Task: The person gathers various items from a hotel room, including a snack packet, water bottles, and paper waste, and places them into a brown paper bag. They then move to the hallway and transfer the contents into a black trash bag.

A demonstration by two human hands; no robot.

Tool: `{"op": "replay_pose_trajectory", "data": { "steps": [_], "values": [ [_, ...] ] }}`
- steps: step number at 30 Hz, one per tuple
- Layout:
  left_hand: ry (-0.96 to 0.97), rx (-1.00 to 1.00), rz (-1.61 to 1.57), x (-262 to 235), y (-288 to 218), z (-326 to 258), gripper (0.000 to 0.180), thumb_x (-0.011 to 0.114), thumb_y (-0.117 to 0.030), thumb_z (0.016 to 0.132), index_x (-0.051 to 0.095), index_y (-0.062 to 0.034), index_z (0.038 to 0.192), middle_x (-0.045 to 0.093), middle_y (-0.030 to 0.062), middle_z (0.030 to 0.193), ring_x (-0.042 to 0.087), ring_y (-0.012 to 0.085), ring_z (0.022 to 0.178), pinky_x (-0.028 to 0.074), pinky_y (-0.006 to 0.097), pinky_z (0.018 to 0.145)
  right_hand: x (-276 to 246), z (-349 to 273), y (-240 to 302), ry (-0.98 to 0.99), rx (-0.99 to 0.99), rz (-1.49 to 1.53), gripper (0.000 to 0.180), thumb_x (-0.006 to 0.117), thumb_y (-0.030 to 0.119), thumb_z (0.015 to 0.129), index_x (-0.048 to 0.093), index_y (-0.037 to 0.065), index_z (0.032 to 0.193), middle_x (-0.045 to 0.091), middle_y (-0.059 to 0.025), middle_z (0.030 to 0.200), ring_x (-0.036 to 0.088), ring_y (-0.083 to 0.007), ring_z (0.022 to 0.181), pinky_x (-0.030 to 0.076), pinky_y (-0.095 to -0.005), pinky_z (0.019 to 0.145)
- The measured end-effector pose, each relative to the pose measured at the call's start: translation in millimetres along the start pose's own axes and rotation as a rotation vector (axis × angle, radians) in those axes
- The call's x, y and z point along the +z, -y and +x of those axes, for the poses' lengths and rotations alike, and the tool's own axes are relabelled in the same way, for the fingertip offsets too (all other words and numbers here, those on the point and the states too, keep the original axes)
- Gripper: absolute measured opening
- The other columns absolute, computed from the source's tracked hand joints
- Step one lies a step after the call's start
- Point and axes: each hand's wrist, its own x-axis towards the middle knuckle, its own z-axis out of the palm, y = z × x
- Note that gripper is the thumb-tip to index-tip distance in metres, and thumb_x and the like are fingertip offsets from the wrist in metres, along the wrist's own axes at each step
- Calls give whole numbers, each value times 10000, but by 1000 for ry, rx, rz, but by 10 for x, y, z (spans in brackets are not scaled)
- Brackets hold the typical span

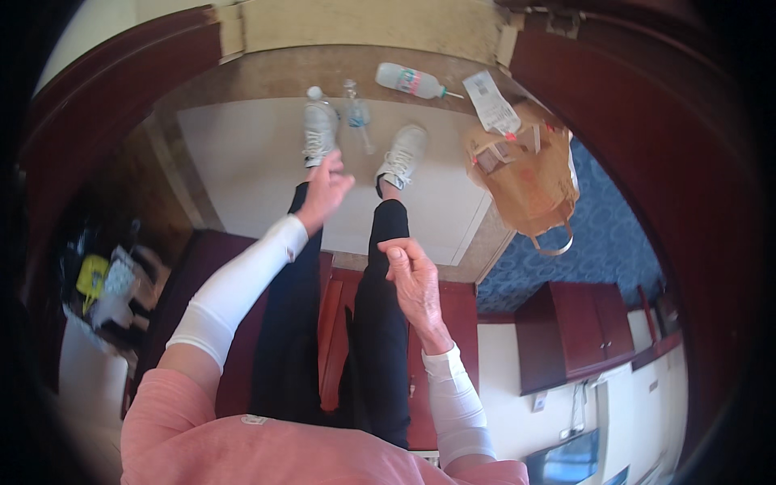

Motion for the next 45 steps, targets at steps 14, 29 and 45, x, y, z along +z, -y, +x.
{"op": "replay_pose_trajectory", "data": {
  "steps": [14,29,45],
  "values": [
    [204,-12,-515,335,-1746,-1605,460,613,-128,849,466,-24,1272,564,174,1191,587,230,978,503,331,809,-773,-342,361,-79,-96,-127,329,658,82,872,620,43,1197,603,17,972,426,-26,659,374,-166,575],
    [97,15,-767,-244,-2116,-763,362,565,-67,904,477,-28,1252,577,122,1128,575,135,949,470,270,842,-575,336,785,-69,-149,-46,343,652,132,891,589,24,1210,625,-49,1060,530,-63,763,434,-202,665],
    [11,-270,-936,-786,-1804,-1838,272,552,-129,925,535,-32,1178,638,111,1020,651,191,885,518,296,801,-475,-421,994,47,-294,-126,333,601,184,928,573,-3,1203,625,-107,1095,621,-141,876,497,-266,781]
  ]
}}
